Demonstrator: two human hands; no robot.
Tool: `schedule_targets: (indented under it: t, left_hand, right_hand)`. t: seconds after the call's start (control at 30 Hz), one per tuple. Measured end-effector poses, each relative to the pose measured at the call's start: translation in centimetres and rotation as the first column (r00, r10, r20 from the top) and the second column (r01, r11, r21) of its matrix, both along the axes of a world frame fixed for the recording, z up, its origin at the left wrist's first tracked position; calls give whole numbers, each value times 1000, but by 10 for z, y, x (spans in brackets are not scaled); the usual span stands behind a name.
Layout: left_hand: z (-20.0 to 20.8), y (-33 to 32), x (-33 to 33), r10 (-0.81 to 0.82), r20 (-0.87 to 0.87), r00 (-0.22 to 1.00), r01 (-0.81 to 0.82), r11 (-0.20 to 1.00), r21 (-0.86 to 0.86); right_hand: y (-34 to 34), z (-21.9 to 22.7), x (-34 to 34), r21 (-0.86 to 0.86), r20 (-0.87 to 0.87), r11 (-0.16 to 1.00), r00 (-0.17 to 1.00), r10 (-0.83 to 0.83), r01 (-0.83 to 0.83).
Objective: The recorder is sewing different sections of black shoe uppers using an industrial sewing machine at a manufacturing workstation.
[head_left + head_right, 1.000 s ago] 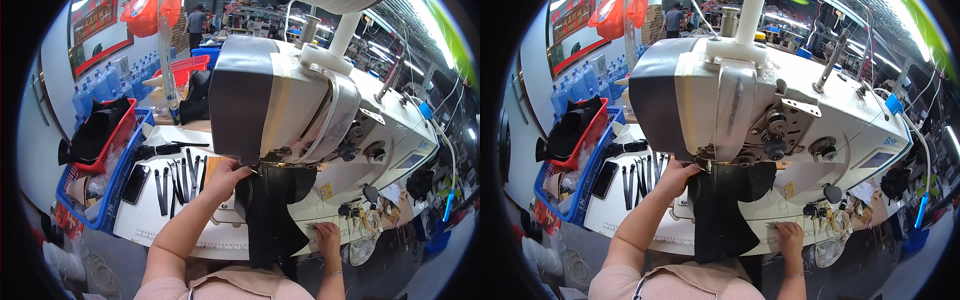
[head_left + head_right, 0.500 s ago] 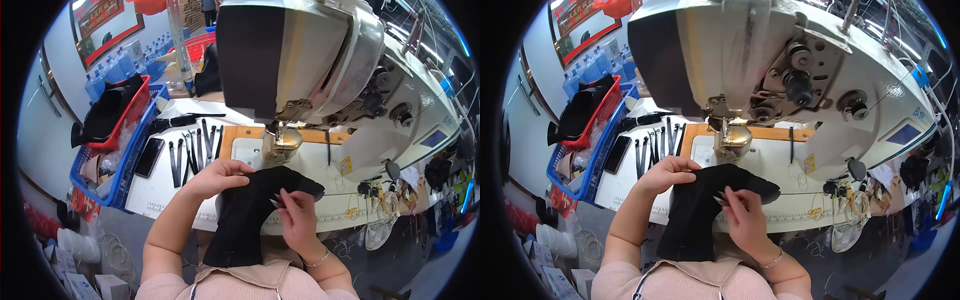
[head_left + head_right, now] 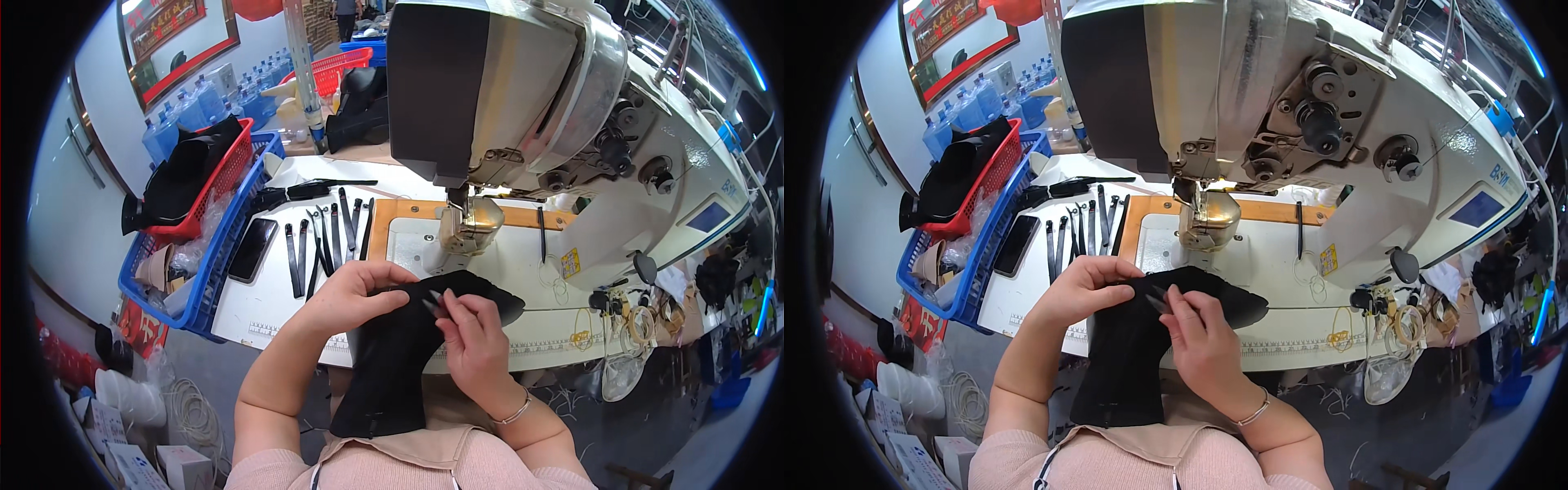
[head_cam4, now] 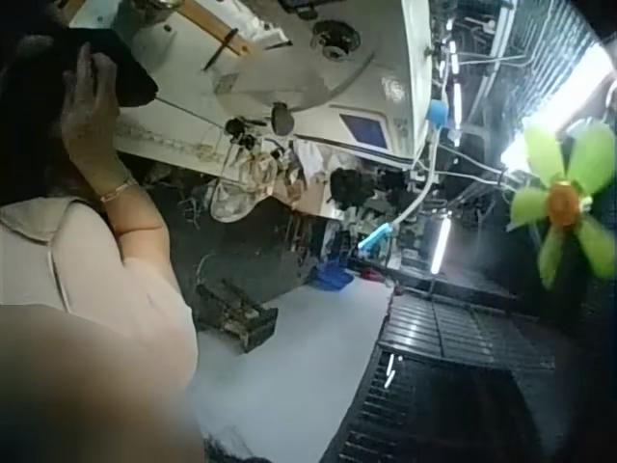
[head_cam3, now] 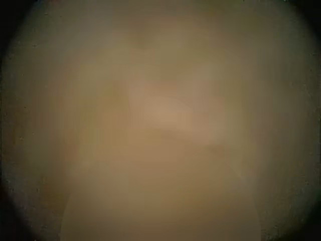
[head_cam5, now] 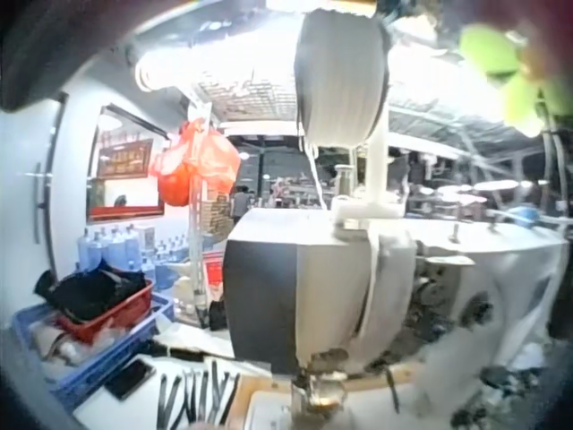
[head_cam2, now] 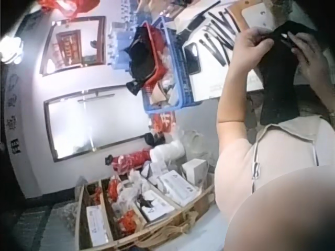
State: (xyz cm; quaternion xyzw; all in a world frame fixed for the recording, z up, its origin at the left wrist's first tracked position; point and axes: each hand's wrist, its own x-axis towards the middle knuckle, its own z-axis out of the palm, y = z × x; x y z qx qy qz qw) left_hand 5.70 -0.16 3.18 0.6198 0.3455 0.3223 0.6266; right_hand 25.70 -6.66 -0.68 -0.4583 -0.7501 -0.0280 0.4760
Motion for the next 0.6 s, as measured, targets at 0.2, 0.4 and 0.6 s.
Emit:
schedule_targets:
  t: [0.2, 0.4, 0.6]
  left_hand:
    - [-6, 3, -3, -7, 80, 997, 11, 998, -57]
    - [-12, 6, -3, 18, 90, 996, -11, 997, -71]
    - [-7, 2, -3, 12, 64, 998, -9, 999, -53]
  right_hand:
    - [7, -3, 0, 57, -166, 997, 984, 68, -59]
    - [-10, -6, 13, -91, -29, 995, 999, 40, -43]
    - [-1, 15, -2, 17, 152, 998, 987, 55, -58]
